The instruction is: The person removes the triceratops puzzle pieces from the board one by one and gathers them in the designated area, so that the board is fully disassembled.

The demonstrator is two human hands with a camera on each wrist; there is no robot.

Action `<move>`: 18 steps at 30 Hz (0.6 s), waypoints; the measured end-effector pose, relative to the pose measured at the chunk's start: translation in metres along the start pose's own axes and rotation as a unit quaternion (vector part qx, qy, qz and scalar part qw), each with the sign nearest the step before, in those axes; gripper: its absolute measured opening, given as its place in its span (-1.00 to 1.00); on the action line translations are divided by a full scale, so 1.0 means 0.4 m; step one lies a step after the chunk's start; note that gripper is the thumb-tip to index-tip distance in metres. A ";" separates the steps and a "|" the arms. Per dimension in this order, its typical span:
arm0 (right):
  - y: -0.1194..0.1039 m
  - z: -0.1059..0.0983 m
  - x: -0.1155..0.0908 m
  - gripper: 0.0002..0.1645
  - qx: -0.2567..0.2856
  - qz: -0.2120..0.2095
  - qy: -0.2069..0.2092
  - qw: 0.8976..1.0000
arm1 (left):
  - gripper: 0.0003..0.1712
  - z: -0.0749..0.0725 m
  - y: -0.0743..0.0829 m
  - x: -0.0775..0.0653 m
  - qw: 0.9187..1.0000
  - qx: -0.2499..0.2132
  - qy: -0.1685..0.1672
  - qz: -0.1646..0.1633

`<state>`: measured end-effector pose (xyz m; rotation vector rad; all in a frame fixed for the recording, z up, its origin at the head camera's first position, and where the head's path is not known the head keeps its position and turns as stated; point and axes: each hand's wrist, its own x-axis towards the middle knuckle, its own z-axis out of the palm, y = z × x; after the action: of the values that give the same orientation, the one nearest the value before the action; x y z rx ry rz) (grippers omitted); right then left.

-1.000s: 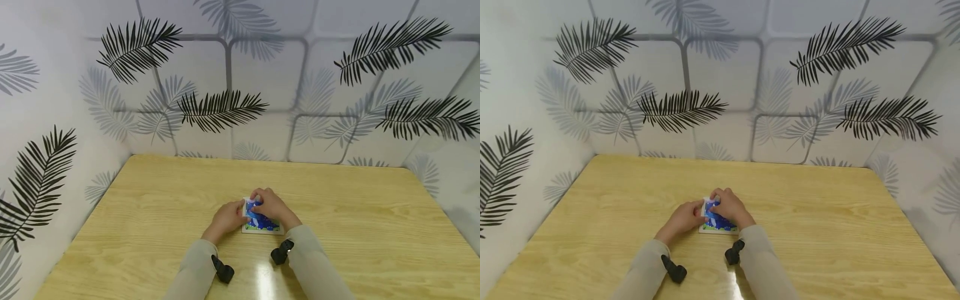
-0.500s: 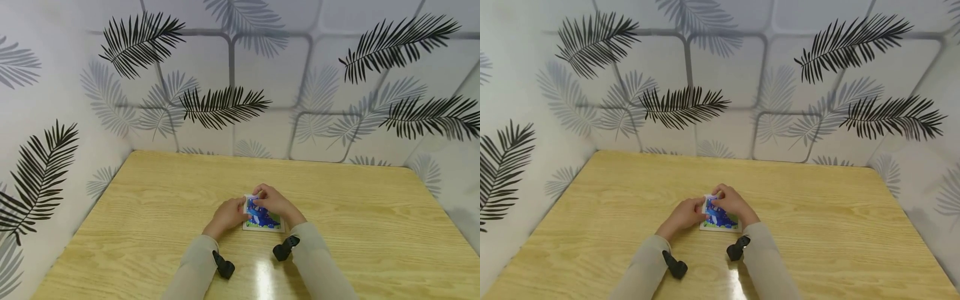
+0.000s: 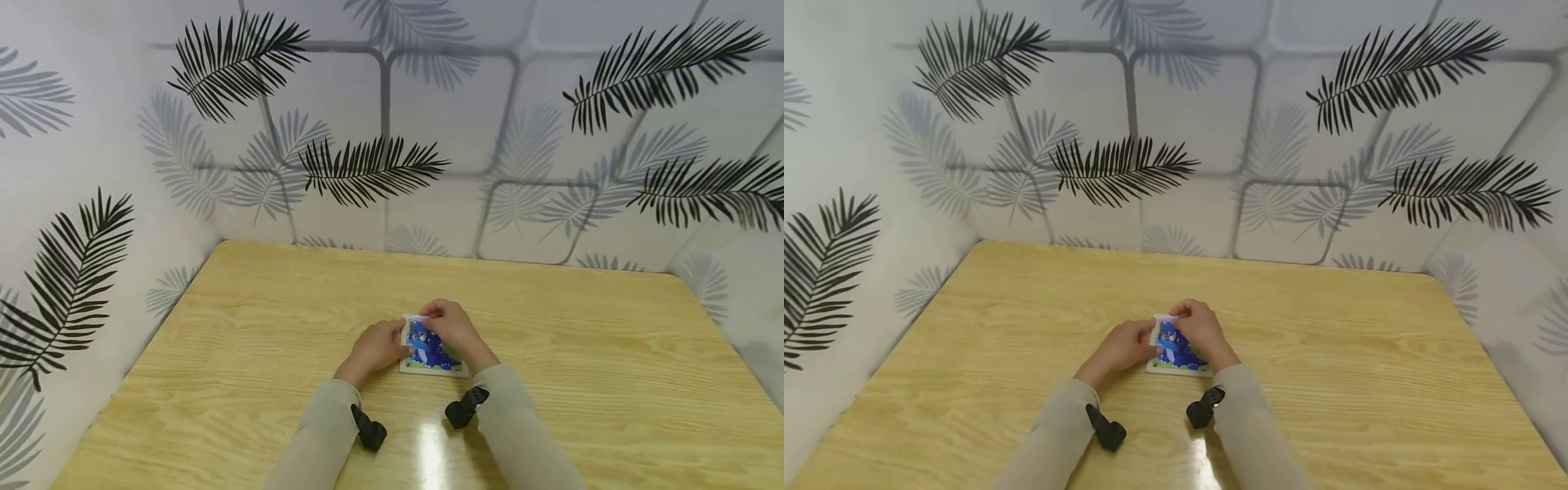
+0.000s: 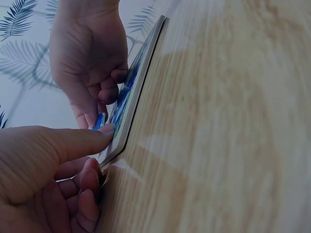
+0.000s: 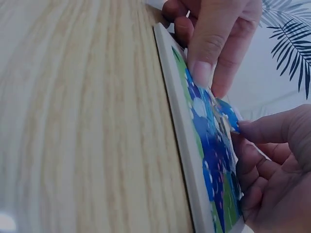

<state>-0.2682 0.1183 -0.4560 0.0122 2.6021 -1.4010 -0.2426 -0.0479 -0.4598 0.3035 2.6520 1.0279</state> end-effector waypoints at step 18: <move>0.090 -0.147 -0.023 -0.81 0.053 0.014 0.025 0.998 | -0.26 0.004 0.010 0.002 1.000 0.004 -0.005 -0.030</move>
<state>-0.2653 0.1877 -0.4528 0.0976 2.5533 -1.5468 -0.2423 -0.0438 -0.4583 0.2297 2.6403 0.9954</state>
